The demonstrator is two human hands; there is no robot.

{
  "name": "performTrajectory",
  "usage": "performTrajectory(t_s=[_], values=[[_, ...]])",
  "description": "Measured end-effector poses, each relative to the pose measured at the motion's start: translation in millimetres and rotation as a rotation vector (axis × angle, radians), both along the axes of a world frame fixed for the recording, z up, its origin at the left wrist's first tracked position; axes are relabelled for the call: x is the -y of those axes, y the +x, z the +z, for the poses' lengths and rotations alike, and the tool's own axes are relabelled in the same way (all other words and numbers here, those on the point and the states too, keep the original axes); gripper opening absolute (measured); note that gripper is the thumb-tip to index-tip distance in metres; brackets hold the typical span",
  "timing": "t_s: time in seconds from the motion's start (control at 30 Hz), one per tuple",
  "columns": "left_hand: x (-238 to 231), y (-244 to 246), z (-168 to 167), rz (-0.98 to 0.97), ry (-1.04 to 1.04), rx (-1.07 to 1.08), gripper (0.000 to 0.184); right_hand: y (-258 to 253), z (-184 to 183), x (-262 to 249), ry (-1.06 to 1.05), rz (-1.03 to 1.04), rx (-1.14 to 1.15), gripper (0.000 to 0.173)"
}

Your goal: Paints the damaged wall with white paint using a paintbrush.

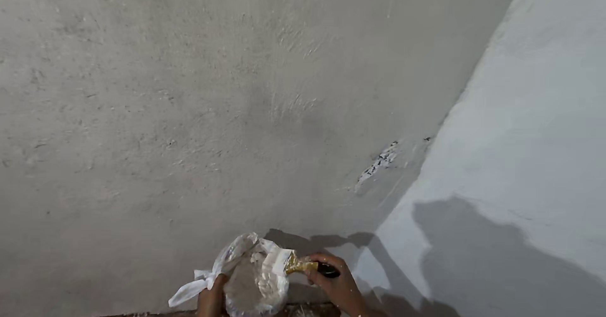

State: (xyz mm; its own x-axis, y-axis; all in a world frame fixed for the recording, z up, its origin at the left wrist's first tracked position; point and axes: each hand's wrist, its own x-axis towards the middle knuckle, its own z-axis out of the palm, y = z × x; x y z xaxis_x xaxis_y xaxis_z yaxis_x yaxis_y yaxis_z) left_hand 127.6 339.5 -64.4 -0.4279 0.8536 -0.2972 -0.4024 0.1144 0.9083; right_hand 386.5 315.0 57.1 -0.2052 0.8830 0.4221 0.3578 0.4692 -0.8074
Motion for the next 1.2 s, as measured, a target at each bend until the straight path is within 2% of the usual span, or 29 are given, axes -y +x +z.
performTrajectory(t_s=[0.13, 0.3, 0.43, 0.7, 0.83, 0.97, 1.07, 1.13, 1.2], values=[[-2, -3, 1, 0.000, -0.017, -0.008, 0.031, 1, 24, -9, 0.169, -0.041, -0.051, 0.020], [-3, -2, 5, 0.023, 0.021, 0.049, 0.026, -3, 83, -19, 0.253, -0.028, -0.200, 0.019], [-7, -4, 6, 0.025, 0.023, 0.087, 0.030, -16, 130, -30, 0.337, -0.029, -0.320, 0.016], [-14, -5, 7, 0.019, 0.005, 0.087, 0.025, -64, 218, -80, 0.737, -0.055, -0.327, 0.016], [-17, -6, 2, 0.017, 0.008, 0.078, 0.027, -81, 229, -123, 0.844, -0.077, -0.278, 0.018], [-14, -13, 5, 0.028, -0.011, 0.089, 0.027, -34, 216, -130, 0.837, -0.321, -0.128, 0.025], [-9, -17, 11, 0.051, -0.009, 0.091, 0.029, -14, 216, -119, 0.810, -0.451, -0.239, 0.023], [-9, -19, 12, 0.057, 0.005, 0.099, 0.030, -31, 218, -106, 0.809, -0.393, -0.274, 0.024], [-11, -19, 11, 0.064, 0.013, 0.115, 0.032, -61, 220, -105, 0.838, -0.223, -0.308, 0.022]])
